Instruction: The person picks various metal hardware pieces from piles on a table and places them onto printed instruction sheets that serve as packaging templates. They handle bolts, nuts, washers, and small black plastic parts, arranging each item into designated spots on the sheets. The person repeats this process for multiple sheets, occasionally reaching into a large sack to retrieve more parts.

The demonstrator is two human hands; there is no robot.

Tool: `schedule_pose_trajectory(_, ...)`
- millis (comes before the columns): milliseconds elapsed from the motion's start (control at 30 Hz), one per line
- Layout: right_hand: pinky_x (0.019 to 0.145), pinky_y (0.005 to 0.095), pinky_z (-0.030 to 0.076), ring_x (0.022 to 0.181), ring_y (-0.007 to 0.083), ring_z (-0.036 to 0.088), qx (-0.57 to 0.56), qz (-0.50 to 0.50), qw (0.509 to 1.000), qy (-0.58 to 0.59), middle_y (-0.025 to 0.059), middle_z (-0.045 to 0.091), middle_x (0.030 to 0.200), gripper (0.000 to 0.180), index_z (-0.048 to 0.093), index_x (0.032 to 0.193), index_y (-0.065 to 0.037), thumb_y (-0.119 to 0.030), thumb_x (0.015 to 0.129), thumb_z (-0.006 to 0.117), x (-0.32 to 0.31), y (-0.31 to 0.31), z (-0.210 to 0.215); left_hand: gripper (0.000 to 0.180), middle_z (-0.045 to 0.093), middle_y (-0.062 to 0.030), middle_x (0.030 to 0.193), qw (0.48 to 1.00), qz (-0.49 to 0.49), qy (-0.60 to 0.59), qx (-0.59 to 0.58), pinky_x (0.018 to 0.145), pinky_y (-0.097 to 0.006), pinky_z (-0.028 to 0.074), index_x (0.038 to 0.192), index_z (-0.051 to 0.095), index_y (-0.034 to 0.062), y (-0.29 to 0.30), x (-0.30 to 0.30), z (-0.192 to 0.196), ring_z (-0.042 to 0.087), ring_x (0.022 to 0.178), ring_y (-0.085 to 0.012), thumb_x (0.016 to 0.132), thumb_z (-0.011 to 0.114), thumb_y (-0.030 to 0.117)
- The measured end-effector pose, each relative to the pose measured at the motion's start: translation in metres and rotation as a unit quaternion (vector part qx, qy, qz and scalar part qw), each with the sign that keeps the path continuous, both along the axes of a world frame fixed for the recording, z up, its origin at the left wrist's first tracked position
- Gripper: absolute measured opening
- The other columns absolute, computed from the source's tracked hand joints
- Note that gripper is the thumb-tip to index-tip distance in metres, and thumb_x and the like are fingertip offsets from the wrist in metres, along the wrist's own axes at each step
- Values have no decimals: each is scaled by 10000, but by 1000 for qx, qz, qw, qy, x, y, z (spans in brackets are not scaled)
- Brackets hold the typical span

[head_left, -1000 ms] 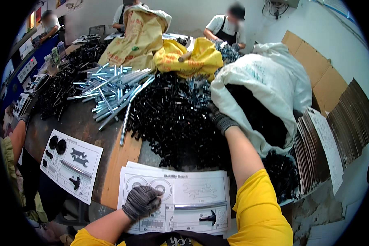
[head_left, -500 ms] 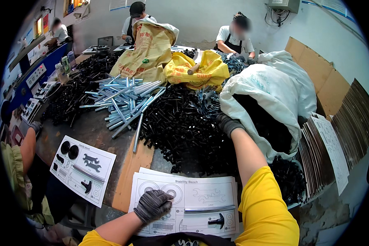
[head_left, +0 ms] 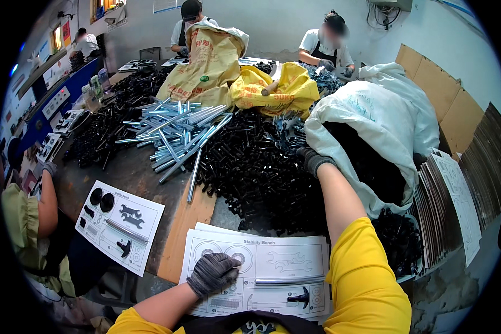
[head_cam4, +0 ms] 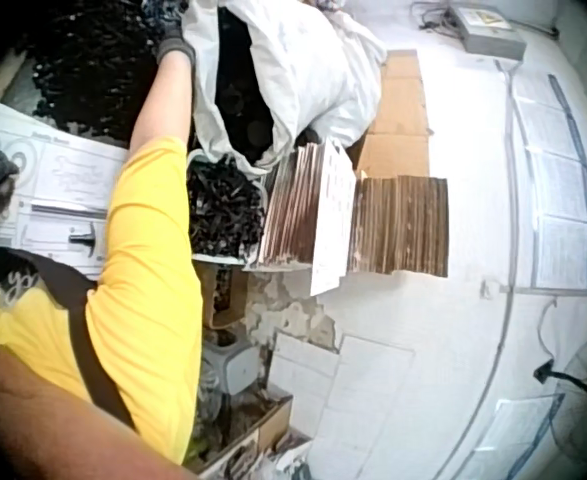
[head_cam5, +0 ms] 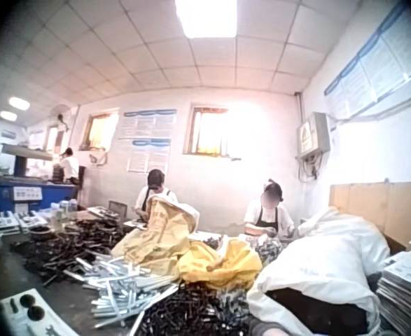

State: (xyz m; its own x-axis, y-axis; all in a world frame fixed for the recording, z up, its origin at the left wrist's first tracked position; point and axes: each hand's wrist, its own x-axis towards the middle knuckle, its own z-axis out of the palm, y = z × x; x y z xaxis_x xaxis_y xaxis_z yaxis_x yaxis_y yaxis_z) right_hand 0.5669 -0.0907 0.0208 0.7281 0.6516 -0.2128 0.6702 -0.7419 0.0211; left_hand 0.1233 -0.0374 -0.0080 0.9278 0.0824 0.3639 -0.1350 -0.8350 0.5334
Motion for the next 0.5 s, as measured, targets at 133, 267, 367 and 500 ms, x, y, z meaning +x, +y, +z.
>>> schedule_pose_trajectory(133, 970, 363, 324, 1134, 270, 432, 15, -17, 1000, -13, 71, 476, 1231, 325, 540, 1085, -137, -315, 832, 439, -1, 7, -9, 146, 575, -91, 663, 1000, 6, -4, 3, 508, -381, 436, 818, 610, 73, -1, 1, -2, 565, 572, -268, 702, 618, 160)
schedule_pose_trajectory(267, 966, 365, 330, 1124, 276, 438, 36, -48, 998, -16, 74, 484, 1222, 333, 545, 1076, -130, -329, 828, 447, 3, 12, -13, 147, 579, -92, 670, 1000, -4, -4, -7, 521, -382, 441, 825, 613, 75, -1, 1, 3, 572, 585, -268, 709, 614, 165)
schedule_pose_trajectory(367, 963, 366, 334, 1117, 281, 443, 77, -75, 994, -31, 76, 491, 1215, 340, 548, 1070, -125, -340, 825, 453, 10, 11, -19, 150, 584, -90, 678, 1000, 2, 0, -23, 538, -385, 444, 828, 616, 76, 0, 0, 2, 575, 600, -268, 712, 610, 170)
schedule_pose_trajectory(500, 958, 367, 339, 1107, 287, 450, 184, -117, 974, -66, 79, 499, 1207, 349, 553, 1061, -118, -353, 820, 461, 21, -5, -41, 170, 590, -94, 698, 1000, 1, 17, -19, 559, -382, 446, 851, 621, 77, 2, -1, -3, 575, 623, -274, 726, 603, 191)
